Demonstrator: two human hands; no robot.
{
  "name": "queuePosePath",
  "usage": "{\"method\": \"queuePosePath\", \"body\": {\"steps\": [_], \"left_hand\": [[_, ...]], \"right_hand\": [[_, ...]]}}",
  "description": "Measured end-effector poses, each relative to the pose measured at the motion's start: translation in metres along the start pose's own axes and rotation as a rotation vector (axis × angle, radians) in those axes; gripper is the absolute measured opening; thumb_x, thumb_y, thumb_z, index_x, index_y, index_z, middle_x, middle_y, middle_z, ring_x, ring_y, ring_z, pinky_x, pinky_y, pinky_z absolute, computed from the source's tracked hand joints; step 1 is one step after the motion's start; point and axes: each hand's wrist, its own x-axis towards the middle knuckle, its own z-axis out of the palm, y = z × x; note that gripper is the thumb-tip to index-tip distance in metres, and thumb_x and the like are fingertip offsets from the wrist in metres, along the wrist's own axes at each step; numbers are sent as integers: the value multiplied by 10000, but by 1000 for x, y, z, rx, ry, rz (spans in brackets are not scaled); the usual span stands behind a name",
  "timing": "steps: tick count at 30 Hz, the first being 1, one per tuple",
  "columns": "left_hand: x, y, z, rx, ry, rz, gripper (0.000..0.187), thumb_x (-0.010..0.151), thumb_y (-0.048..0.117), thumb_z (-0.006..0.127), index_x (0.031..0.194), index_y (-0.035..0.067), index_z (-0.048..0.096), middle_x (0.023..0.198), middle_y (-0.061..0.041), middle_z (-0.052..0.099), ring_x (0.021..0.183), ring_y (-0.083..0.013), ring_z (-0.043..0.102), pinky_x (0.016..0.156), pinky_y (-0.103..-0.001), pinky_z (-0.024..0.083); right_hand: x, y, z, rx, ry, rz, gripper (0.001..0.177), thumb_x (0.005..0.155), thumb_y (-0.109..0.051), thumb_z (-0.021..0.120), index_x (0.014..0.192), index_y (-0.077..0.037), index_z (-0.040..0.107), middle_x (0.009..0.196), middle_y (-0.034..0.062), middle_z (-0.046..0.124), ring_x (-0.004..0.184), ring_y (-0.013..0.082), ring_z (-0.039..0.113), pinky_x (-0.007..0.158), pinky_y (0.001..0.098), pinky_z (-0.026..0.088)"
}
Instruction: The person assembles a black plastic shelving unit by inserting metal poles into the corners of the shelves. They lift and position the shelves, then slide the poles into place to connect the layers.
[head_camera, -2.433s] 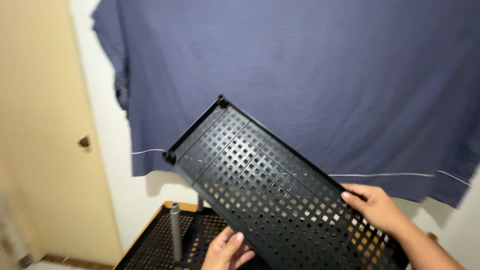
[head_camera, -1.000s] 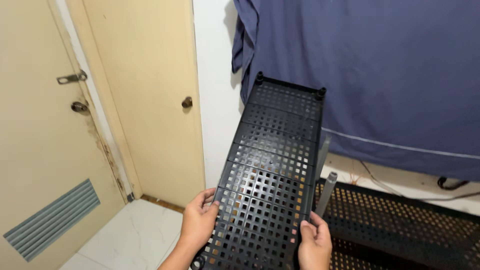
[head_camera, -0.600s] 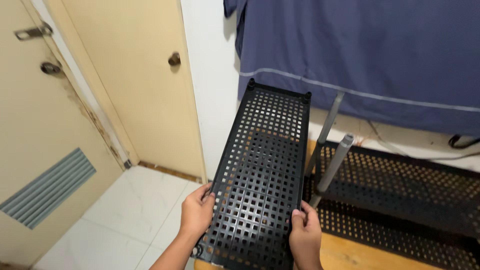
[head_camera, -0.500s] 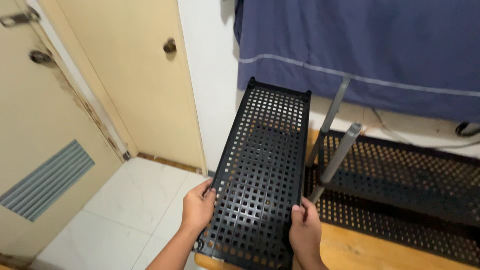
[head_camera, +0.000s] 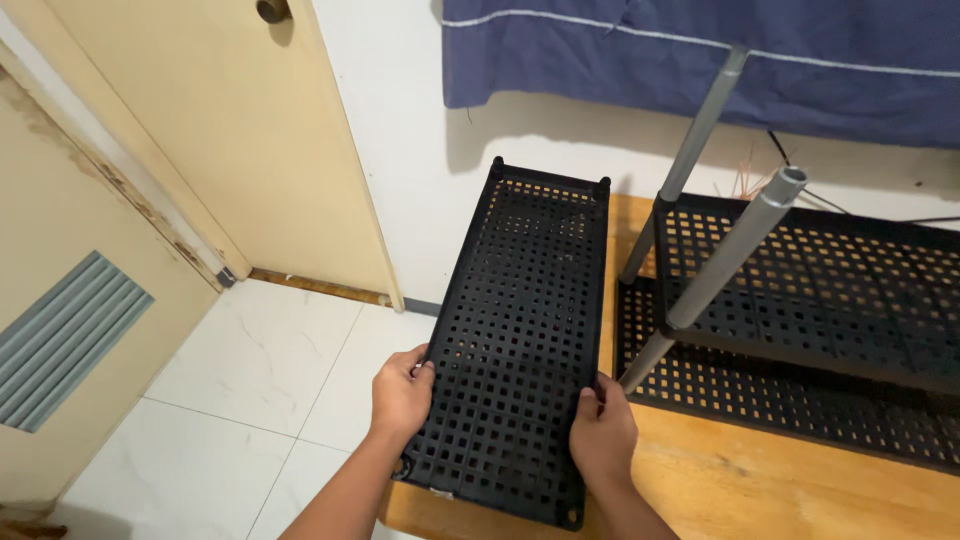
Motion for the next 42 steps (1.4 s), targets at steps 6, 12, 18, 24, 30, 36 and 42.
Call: {"method": "queuePosePath", "body": {"steps": [6, 12, 18, 24, 30, 36, 42], "left_hand": [[13, -3, 3, 59, -66, -20, 333, 867, 121, 655, 1182, 117, 763, 939, -174, 764, 793, -260, 743, 782, -356, 572], [16, 8, 1, -30, -127, -152, 350, 880, 127, 630, 1213, 96, 733, 987, -155, 793, 811, -247, 785, 783, -350, 590], [19, 5, 6, 13, -101, -33, 333, 879, 131, 660, 1192, 48, 736, 1005, -186, 779, 921, -266, 758, 846, -350, 570], [15, 2, 8, 83, -126, -105, 324, 888, 119, 623, 1187, 53, 728, 930, -181, 771, 880, -296, 759, 843, -364, 575], [13, -2, 6, 100, -113, -111, 316, 900, 137, 636, 1192, 60, 731, 965, -179, 776, 892, -288, 755, 856, -362, 570], [18, 0, 1, 102, -126, -115, 435, 869, 181, 693, 1277, 33, 676, 1123, -191, 747, 999, -288, 748, 905, -366, 565], [3, 36, -9, 32, -15, -16, 405, 878, 177, 687, 1249, 13, 700, 1176, -188, 736, 1075, -292, 714, 938, -374, 541]], "right_hand": [[8, 3, 10, -42, 1, 24, 399, 982, -259, 575, 1338, -81, 609, 1066, 176, 733, 983, 311, 706, 892, 413, 534], [8, 5, 13, 14, 14, 13, 365, 982, -238, 565, 1307, -79, 619, 1048, 161, 737, 977, 299, 711, 881, 412, 534], [9, 7, 9, 1, 28, 30, 364, 980, -241, 586, 1298, -66, 617, 1079, 161, 732, 985, 300, 717, 891, 403, 537], [7, 5, 5, -44, -12, 36, 373, 981, -247, 578, 1307, -70, 617, 1113, 169, 728, 1019, 327, 701, 905, 417, 525], [6, 8, 8, -49, -26, 41, 401, 972, -263, 578, 1326, -80, 615, 1048, 166, 743, 990, 332, 711, 895, 420, 528], [15, 17, 2, -103, -75, -81, 513, 936, -306, 632, 1383, -64, 567, 1144, 191, 691, 1037, 340, 682, 915, 421, 525], [-3, 14, -24, 80, -28, -291, 492, 909, -256, 670, 1336, -27, 586, 1201, 165, 665, 1017, 269, 698, 874, 362, 558]]}}
